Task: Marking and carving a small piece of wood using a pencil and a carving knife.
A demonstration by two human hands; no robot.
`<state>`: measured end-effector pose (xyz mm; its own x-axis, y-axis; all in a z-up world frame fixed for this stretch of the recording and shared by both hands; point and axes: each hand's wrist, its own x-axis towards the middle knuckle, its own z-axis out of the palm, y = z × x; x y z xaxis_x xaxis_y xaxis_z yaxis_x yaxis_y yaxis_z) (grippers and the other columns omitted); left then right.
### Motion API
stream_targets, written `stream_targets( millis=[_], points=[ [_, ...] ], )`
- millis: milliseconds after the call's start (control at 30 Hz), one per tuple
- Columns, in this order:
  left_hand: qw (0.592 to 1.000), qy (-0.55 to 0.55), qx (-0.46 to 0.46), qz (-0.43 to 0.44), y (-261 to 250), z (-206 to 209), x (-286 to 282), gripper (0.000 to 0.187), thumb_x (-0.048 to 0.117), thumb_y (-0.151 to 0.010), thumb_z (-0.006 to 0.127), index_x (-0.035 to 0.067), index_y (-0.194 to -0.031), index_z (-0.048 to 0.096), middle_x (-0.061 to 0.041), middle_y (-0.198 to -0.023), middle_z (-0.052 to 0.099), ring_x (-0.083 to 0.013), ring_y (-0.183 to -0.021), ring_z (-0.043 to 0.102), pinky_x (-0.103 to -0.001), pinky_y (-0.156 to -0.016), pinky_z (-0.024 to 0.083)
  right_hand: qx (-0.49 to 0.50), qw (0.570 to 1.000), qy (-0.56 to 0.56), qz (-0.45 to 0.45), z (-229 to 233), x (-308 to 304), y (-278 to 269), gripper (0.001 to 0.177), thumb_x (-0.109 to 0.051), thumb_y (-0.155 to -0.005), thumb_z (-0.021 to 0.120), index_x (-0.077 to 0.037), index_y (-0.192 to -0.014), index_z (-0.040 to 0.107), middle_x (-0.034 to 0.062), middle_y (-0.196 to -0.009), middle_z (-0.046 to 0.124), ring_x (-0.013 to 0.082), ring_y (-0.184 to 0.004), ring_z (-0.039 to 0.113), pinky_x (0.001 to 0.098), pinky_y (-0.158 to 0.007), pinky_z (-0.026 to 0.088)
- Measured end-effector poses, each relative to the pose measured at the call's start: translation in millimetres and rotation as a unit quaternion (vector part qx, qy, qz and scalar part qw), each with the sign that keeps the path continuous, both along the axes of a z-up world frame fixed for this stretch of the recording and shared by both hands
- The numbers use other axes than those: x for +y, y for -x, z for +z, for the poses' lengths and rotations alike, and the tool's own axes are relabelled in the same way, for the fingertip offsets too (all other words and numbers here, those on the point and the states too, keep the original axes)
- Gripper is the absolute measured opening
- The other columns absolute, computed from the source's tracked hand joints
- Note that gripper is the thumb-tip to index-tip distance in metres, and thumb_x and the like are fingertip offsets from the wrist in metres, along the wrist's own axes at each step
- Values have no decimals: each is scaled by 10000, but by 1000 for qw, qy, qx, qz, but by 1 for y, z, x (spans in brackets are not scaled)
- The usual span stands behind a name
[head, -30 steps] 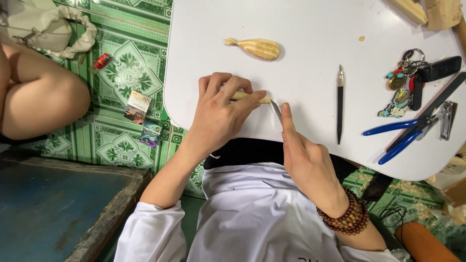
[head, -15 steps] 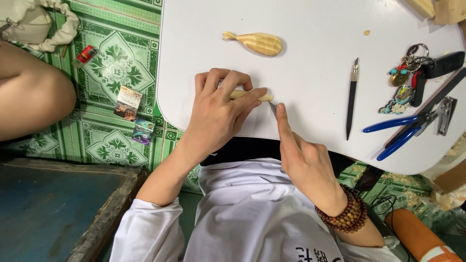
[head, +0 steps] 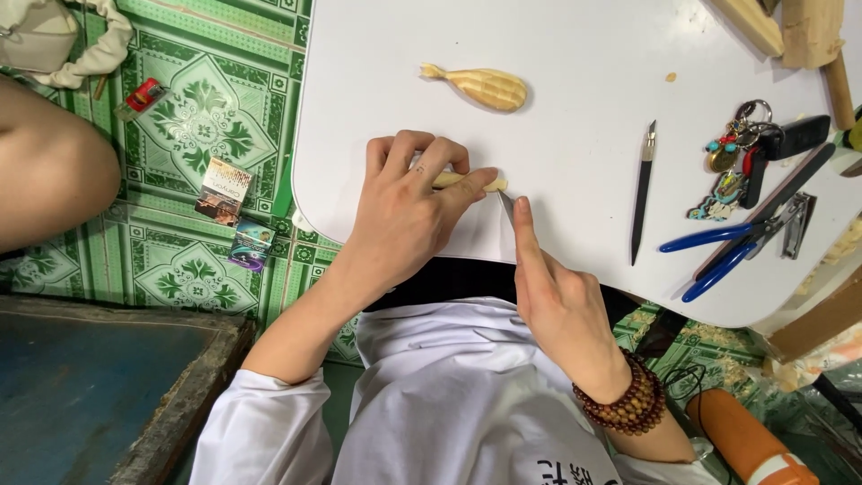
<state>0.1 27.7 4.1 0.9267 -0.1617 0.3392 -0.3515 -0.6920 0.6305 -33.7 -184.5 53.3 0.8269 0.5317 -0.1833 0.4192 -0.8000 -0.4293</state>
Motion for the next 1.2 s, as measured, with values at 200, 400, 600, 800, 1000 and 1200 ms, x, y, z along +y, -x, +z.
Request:
stream_targets(
  millis=[200, 400, 600, 800, 1000, 1200],
  points=[
    [1000, -11, -17, 2, 0, -2, 0, 74, 152, -933, 755, 139, -978, 813, -13, -941, 534, -272, -981, 515, -432, -846, 356, -41, 998, 42, 25, -2, 0, 1, 622, 6, -1003, 502, -43, -1617, 410, 47, -572, 589, 241, -460, 616, 337, -469, 536],
    [1000, -8, -8, 3, 1, 1, 0, 62, 150, -913, 764, 139, -953, 811, -12, -928, 535, -272, -972, 513, -432, -856, 355, -38, 999, 25, 24, -2, 2, 2, 642, 38, -968, 530, -24, -1599, 432, 49, -501, 546, 233, -391, 571, 331, -425, 516],
    [1000, -7, -9, 5, 1, -3, 1, 52, 151, -921, 764, 140, -953, 803, -14, -933, 536, -275, -966, 519, -437, -853, 362, -46, 998, 39, 15, -3, 3, 2, 584, 2, -1015, 489, -26, -1596, 440, 51, -536, 566, 245, -419, 585, 364, -449, 528],
    [1000, -16, -12, 1, 2, -3, 2, 53, 157, -933, 754, 150, -957, 802, -7, -938, 525, -268, -964, 510, -430, -850, 364, -40, 999, 29, 22, -2, 2, 1, 610, 28, -998, 498, -28, -1601, 434, 50, -518, 544, 243, -412, 583, 352, -438, 520],
    [1000, -22, -10, 0, 1, -2, 4, 58, 155, -943, 746, 153, -952, 803, -4, -946, 529, -262, -975, 511, -432, -855, 364, -45, 998, 32, 28, -4, 1, 3, 614, 31, -998, 511, -31, -1604, 440, 43, -518, 549, 226, -408, 582, 335, -438, 521],
    [1000, -21, 2, -4, 1, 0, 5, 65, 155, -944, 745, 158, -971, 804, -3, -956, 524, -261, -984, 503, -422, -874, 361, -22, 999, 23, 20, -2, 3, 1, 618, 43, -997, 510, -14, -1606, 425, 81, -532, 582, 253, -418, 600, 361, -439, 525]
  ],
)
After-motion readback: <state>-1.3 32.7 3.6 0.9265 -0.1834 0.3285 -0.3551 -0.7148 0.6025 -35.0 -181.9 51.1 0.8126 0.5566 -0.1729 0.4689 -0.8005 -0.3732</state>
